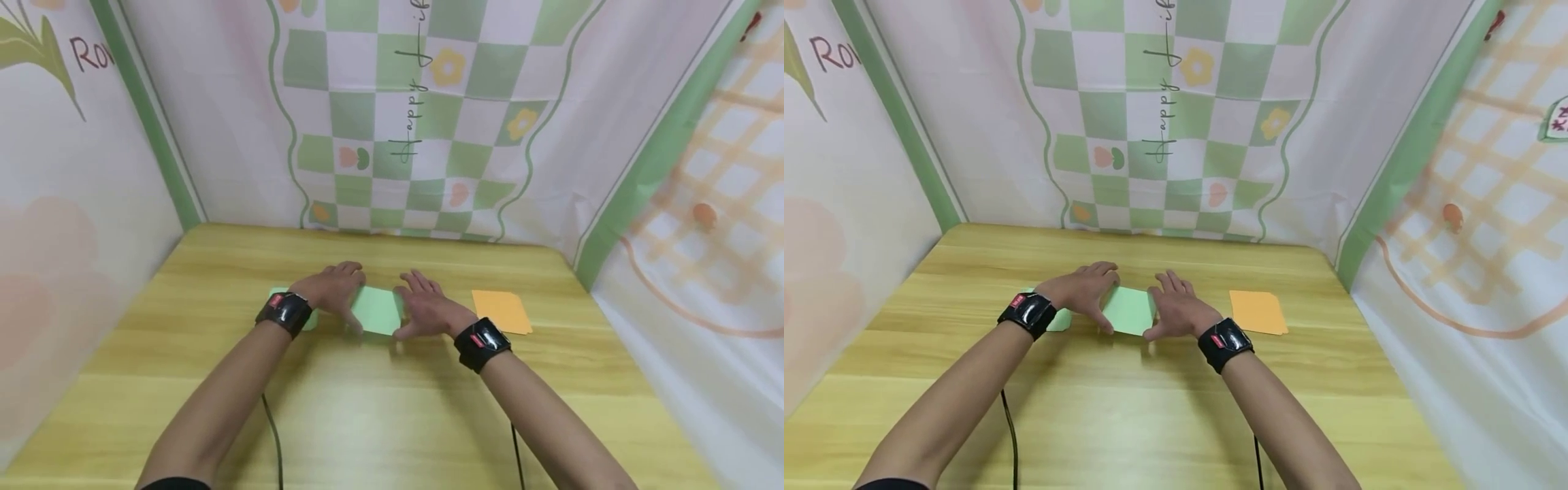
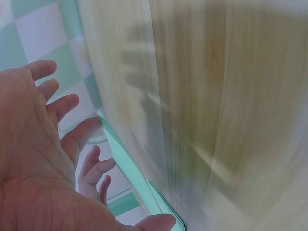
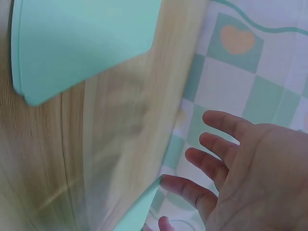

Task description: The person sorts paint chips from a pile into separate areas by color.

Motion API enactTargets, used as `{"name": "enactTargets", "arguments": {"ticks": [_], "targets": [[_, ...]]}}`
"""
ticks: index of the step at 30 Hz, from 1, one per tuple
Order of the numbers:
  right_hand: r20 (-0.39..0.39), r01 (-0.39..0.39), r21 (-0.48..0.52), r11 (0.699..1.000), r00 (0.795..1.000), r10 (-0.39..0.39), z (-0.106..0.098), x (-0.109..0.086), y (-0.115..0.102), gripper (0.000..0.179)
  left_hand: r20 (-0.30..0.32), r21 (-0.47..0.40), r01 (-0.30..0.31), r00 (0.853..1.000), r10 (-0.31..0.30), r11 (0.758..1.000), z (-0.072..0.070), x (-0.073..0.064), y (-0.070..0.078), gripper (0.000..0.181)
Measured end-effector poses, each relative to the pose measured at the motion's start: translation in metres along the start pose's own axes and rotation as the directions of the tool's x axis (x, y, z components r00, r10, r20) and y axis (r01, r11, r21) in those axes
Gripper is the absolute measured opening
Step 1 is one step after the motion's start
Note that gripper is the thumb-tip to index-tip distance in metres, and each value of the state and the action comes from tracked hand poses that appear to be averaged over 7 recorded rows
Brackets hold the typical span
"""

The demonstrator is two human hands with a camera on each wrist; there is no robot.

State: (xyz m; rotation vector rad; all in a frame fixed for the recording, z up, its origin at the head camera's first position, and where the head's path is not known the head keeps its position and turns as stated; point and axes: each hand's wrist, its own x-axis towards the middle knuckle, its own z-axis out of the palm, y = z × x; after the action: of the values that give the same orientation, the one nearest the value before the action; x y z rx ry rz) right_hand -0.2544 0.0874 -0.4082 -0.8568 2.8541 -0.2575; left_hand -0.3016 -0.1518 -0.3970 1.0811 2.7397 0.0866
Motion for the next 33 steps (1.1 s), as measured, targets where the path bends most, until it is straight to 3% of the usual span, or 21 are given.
{"name": "enactTargets", "arguments": {"ticks": [8,15,22,29,33], "targets": [[0.011,0.051,-0.056,0.997,0.999,-0.05,-0.005,0.021,-0.008,0.091,-0.022,-0.012,0.039,0.999,-0.039,0.999,-0.006,-0.013,-0.013,0.098],[0.049,0.085,-0.016,0.996,0.995,-0.085,0.001,0.04,-0.021,0.092,-0.018,-0.012,0.102,0.995,-0.103,0.995,-0.003,-0.032,-0.027,0.1],[0.028,0.078,-0.037,0.996,0.997,-0.077,0.003,0.046,-0.021,0.085,-0.046,-0.055,0.077,0.996,-0.08,0.995,-0.004,-0.037,-0.03,0.096],[0.006,0.172,-0.003,0.985,0.985,-0.172,0.008,0.057,-0.034,0.078,-0.021,-0.05,0.154,0.988,-0.156,0.987,0.005,-0.054,-0.038,0.102],[0.046,0.163,-0.036,0.986,0.986,-0.162,0.01,0.06,-0.039,0.083,-0.024,-0.054,0.164,0.986,-0.166,0.985,0.011,-0.059,-0.042,0.105]]}}
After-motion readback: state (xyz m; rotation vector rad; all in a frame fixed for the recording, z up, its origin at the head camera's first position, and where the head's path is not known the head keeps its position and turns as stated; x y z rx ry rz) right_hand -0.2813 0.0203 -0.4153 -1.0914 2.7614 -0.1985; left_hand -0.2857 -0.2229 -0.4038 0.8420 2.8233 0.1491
